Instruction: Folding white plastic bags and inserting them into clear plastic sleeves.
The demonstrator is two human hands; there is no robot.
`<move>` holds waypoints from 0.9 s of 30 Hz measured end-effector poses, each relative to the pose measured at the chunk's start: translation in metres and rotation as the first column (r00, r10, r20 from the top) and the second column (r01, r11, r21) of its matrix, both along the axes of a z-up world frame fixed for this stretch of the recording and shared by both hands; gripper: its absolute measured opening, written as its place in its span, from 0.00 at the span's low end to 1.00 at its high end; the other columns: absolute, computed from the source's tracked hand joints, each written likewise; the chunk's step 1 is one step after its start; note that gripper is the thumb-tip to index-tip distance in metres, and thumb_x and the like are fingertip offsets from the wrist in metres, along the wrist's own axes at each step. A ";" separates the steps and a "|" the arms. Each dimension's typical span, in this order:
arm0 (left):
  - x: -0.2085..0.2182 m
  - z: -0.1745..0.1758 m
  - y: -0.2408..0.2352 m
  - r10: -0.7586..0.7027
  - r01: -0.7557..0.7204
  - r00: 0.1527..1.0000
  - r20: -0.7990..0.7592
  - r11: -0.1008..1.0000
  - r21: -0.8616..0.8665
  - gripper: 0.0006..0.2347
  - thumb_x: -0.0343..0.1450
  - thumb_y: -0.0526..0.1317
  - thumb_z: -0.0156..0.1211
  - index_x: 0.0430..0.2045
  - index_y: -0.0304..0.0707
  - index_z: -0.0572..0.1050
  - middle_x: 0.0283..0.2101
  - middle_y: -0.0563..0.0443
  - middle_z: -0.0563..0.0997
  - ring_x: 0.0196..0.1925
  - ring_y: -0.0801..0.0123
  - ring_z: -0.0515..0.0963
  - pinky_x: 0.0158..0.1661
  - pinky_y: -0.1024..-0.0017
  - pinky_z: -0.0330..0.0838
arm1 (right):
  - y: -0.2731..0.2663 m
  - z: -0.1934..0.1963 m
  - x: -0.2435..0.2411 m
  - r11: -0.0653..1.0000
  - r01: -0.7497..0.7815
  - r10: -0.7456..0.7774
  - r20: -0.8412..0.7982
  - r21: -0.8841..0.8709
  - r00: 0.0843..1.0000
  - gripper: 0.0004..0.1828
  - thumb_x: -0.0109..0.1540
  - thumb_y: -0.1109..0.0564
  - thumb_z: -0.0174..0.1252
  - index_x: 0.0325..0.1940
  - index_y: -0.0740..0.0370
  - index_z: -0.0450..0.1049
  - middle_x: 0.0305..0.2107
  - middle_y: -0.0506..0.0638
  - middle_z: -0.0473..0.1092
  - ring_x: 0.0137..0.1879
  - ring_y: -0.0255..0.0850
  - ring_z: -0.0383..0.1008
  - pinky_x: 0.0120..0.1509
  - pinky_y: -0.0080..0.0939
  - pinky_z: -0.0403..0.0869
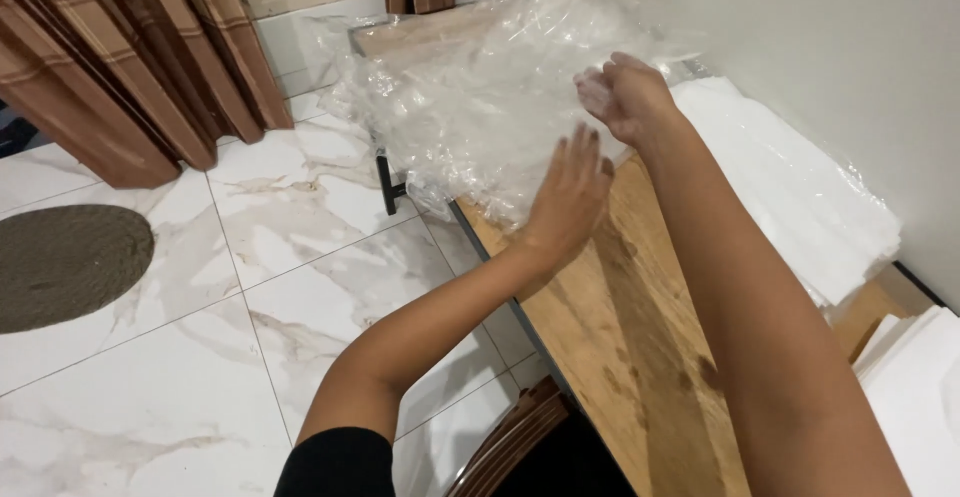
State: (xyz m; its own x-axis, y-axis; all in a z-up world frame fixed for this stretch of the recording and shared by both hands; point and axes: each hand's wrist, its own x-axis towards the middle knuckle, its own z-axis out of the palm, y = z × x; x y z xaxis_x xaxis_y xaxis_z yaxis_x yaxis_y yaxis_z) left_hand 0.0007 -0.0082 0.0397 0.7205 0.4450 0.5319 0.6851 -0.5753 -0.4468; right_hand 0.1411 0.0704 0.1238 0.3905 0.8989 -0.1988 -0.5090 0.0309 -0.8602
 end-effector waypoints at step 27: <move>-0.023 -0.006 0.113 -0.294 0.866 0.391 0.872 0.439 -0.240 0.20 0.61 0.33 0.54 0.50 0.42 0.75 0.53 0.49 0.78 0.57 0.63 0.75 0.57 0.72 0.65 | -0.269 0.107 0.018 0.999 -0.027 0.049 0.583 -0.047 0.811 0.50 0.54 0.57 0.57 0.75 0.23 0.47 0.65 0.61 0.60 0.46 0.42 0.67 0.28 0.26 0.61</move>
State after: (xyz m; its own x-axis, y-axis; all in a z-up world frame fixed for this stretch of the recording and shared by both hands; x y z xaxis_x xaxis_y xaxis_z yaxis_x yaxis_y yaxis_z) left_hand -0.0225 0.1044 0.0334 0.5011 0.4351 0.7481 -0.0910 -0.8331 0.5455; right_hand 0.1593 -0.1989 0.2311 0.4085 0.9124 0.0242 0.0892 -0.0135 -0.9959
